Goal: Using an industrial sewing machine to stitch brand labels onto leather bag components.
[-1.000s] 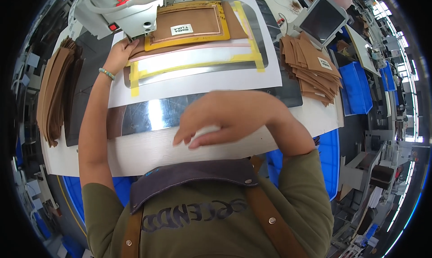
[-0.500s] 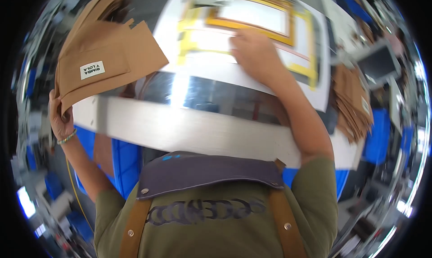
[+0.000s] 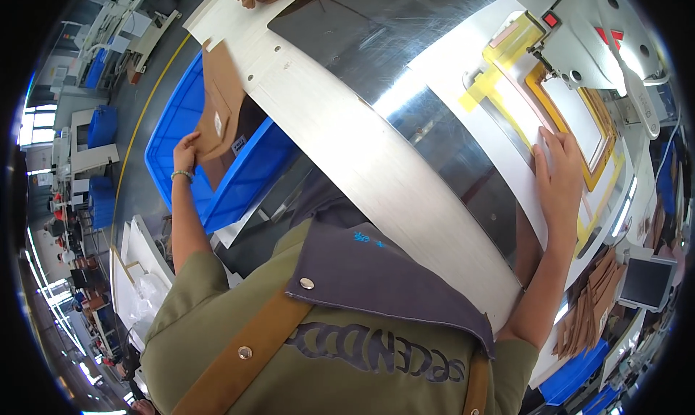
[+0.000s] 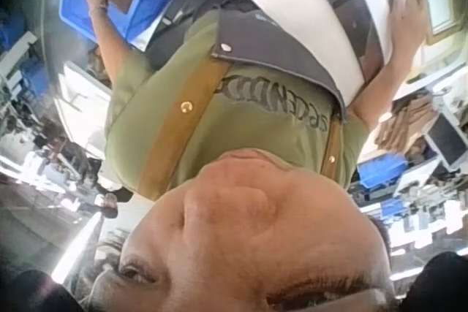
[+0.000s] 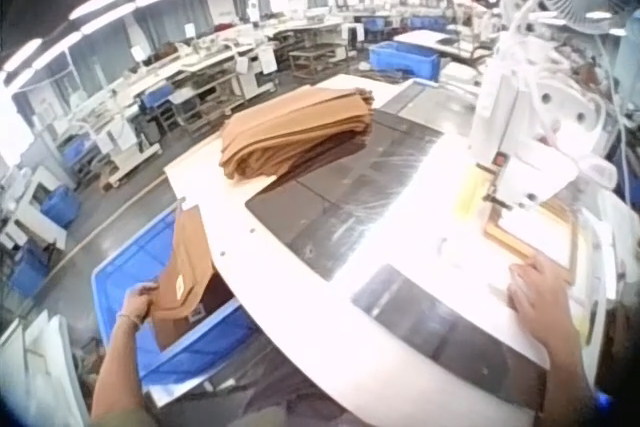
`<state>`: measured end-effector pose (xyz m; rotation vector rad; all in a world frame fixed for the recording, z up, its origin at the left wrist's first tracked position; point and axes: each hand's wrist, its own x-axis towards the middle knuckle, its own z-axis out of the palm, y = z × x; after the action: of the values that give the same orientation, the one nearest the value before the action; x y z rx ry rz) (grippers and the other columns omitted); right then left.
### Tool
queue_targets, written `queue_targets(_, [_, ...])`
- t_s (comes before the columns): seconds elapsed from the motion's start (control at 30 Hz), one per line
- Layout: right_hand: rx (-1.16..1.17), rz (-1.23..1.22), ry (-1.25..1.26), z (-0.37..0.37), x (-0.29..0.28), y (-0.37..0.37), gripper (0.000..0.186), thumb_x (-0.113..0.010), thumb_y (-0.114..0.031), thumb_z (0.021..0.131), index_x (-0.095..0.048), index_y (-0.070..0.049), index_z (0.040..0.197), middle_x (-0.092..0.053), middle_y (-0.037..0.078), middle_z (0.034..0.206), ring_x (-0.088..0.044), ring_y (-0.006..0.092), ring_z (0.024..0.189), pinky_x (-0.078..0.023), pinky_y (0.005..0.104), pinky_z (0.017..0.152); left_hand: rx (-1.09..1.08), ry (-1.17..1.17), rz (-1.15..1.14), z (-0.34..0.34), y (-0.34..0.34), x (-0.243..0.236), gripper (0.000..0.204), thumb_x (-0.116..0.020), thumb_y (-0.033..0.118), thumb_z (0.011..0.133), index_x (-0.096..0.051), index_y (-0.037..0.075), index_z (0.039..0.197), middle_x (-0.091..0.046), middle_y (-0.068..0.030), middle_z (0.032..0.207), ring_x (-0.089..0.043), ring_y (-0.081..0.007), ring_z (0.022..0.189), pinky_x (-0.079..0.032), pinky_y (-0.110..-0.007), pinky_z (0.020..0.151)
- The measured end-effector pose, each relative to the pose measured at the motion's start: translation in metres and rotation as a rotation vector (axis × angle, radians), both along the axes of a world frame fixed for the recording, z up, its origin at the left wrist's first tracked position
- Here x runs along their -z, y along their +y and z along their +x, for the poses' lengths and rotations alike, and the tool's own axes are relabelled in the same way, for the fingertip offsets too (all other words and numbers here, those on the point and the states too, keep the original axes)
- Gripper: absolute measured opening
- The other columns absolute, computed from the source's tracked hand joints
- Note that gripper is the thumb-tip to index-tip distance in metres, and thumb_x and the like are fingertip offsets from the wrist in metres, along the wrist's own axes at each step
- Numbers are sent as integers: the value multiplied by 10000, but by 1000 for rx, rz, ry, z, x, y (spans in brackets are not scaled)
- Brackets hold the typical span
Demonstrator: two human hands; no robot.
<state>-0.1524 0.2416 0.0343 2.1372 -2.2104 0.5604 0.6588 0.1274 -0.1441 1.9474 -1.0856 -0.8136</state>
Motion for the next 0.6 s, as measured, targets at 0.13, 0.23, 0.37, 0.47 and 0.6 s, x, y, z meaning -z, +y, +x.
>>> queue_targets(0.13, [13, 19, -16, -2, 2, 0, 333, -643, -172, 1038, -703, -7, 1321, -613, 139, 1147, -628, 299, 1104, -495, 388, 979, 205, -457, 240, 25, 12, 39, 555, -544, -62, 820, -762, 64, 1315, -784, -157, 1220, -747, -275, 1105, -560, -359, 1003])
queue_targets(0.23, [9, 22, -19, -5, 3, 2, 340, -634, -179, 1044, -698, -6, 1329, -610, 138, 1157, -625, 299, 1118, -492, 395, 991, 256, -684, 308, 22, 25, 42, 514, -617, 3, 828, -769, 112, 1307, -764, -203, 1218, -741, -348, 1113, -556, -425, 1036])
queue_targets(0.37, [15, 44, 7, -2, 4, 2, 357, -602, -207, 1065, -695, -14, 1351, -608, 143, 1187, -625, 302, 1136, -491, 399, 1010, 364, -907, -55, -29, 28, 9, 453, -695, 35, 830, -764, 66, 1276, -762, -202, 1209, -721, -403, 1110, -563, -469, 1012])
queue_targets(0.47, [17, 55, -2, -3, 4, 3, 371, -586, -222, 1075, -693, -17, 1365, -608, 150, 1211, -625, 304, 1149, -490, 397, 1022, 447, -974, -167, -64, 31, -32, 436, -741, 80, 831, -763, 55, 1265, -754, -211, 1218, -710, -407, 1128, -565, -469, 1002])
queue_targets(0.6, [4, 61, 3, -6, 4, 2, 373, -594, -211, 1070, -691, -15, 1373, -609, 153, 1220, -625, 303, 1160, -489, 398, 1028, 319, -883, 597, -62, 26, -50, 453, -782, 204, 849, -767, 83, 1285, -733, -233, 1246, -694, -394, 1177, -552, -467, 1033])
